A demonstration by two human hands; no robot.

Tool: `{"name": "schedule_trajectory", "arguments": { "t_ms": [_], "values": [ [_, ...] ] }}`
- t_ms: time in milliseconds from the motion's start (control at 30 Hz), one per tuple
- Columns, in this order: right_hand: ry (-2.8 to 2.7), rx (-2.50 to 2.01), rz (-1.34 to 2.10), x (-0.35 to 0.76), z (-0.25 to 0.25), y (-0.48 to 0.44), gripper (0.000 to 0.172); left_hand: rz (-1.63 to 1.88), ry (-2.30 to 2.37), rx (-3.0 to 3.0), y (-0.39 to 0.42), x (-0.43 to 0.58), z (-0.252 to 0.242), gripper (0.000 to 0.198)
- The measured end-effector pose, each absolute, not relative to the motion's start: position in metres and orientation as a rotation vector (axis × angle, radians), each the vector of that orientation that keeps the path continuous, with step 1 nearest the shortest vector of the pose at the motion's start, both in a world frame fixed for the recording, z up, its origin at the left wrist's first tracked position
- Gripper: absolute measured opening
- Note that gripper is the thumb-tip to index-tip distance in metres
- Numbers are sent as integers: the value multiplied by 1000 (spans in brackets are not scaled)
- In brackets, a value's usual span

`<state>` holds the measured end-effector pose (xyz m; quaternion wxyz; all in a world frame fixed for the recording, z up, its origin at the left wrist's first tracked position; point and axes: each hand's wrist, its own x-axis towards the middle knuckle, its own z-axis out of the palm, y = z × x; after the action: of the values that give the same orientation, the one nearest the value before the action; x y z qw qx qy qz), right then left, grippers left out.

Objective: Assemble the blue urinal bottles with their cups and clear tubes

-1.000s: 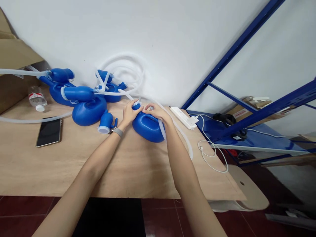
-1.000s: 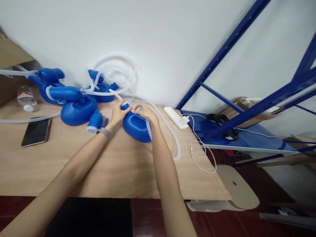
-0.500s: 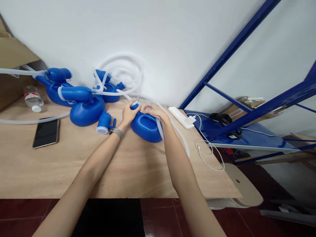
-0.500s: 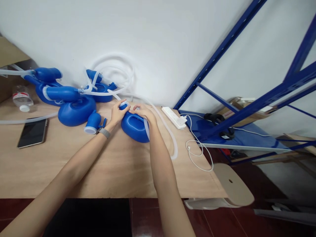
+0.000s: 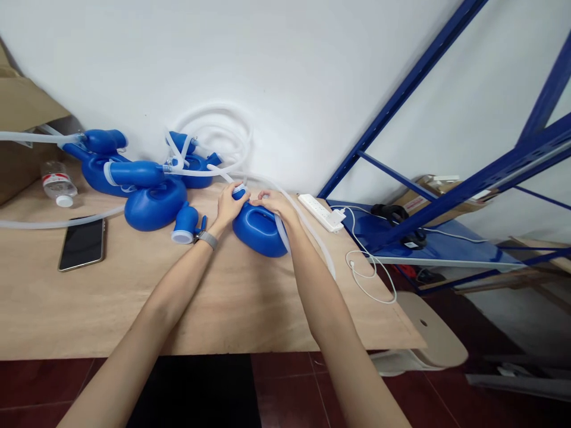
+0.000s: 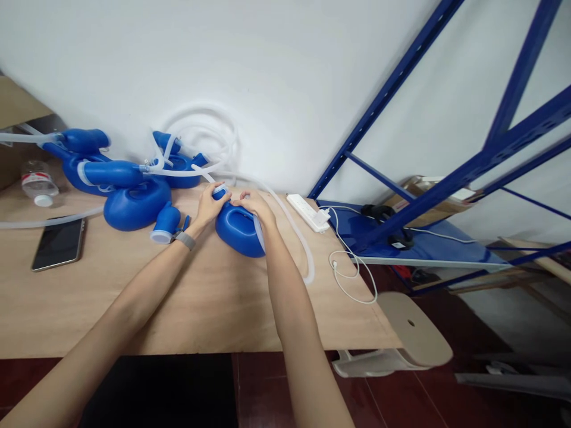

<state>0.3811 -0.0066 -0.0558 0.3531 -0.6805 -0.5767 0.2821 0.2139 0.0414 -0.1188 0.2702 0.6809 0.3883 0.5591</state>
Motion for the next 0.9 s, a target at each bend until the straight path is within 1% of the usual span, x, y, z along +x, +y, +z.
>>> {"name": "schedule_trajectory", "arguments": {
  "t_ms": [33, 67, 133, 167, 200, 233, 267, 333, 367, 400, 500, 533, 600, 633, 733, 767, 867, 900],
  "values": [
    [-1492, -1785, 673, 381, -55, -9, 43, 1438, 1024, 1859, 41, 210, -117, 54],
    [-1506, -1809, 583, 379, -55, -13, 42, 1357, 1008, 1884, 38, 204, -116, 68],
    [-1579, -1814, 302, 375, -53, -25, 37, 1199, 1003, 1939, 29, 185, -112, 101],
    [-1634, -1774, 147, 371, -53, -33, 34, 1138, 1014, 1983, 22, 173, -110, 111],
    [-1691, -1704, 24, 367, -54, -42, 31, 1090, 1038, 2048, 14, 159, -108, 112],
    [-1739, -1613, -51, 362, -57, -52, 30, 1050, 1079, 2132, 7, 143, -107, 105],
    [-1782, -1519, -74, 357, -61, -62, 31, 1013, 1144, 2223, -1, 126, -106, 91],
    [-1825, -1379, -5, 344, -74, -84, 38, 912, 1375, 2360, -14, 93, -106, 63],
    [-1840, -1334, 59, 336, -83, -94, 40, 853, 1504, 2383, -19, 78, -107, 56],
    [-1848, -1301, 139, 328, -93, -103, 43, 799, 1607, 2373, -23, 66, -109, 52],
    [-1847, -1271, 456, 300, -122, -127, 53, 717, 1669, 2282, -29, 42, -116, 55],
    [-1864, -1274, 546, 292, -130, -132, 50, 711, 1645, 2262, -30, 38, -118, 57],
    [-1932, -1291, 639, 281, -139, -139, 37, 719, 1631, 2196, -32, 35, -121, 62],
    [-1968, -1305, 641, 279, -142, -141, 34, 736, 1625, 2140, -34, 34, -122, 68],
    [-2031, -1378, 558, 279, -146, -142, 39, 834, 1481, 1764, -39, 35, -120, 90],
    [-2036, -1419, 530, 280, -147, -141, 35, 878, 1383, 1581, -41, 36, -119, 94],
    [-2080, -1511, 456, 283, -153, -140, 9, 1087, 1165, 1079, -48, 41, -119, 88],
    [-2111, -1506, 451, 283, -155, -141, 10, 1172, 1159, 1001, -51, 43, -121, 86]
  ]
}}
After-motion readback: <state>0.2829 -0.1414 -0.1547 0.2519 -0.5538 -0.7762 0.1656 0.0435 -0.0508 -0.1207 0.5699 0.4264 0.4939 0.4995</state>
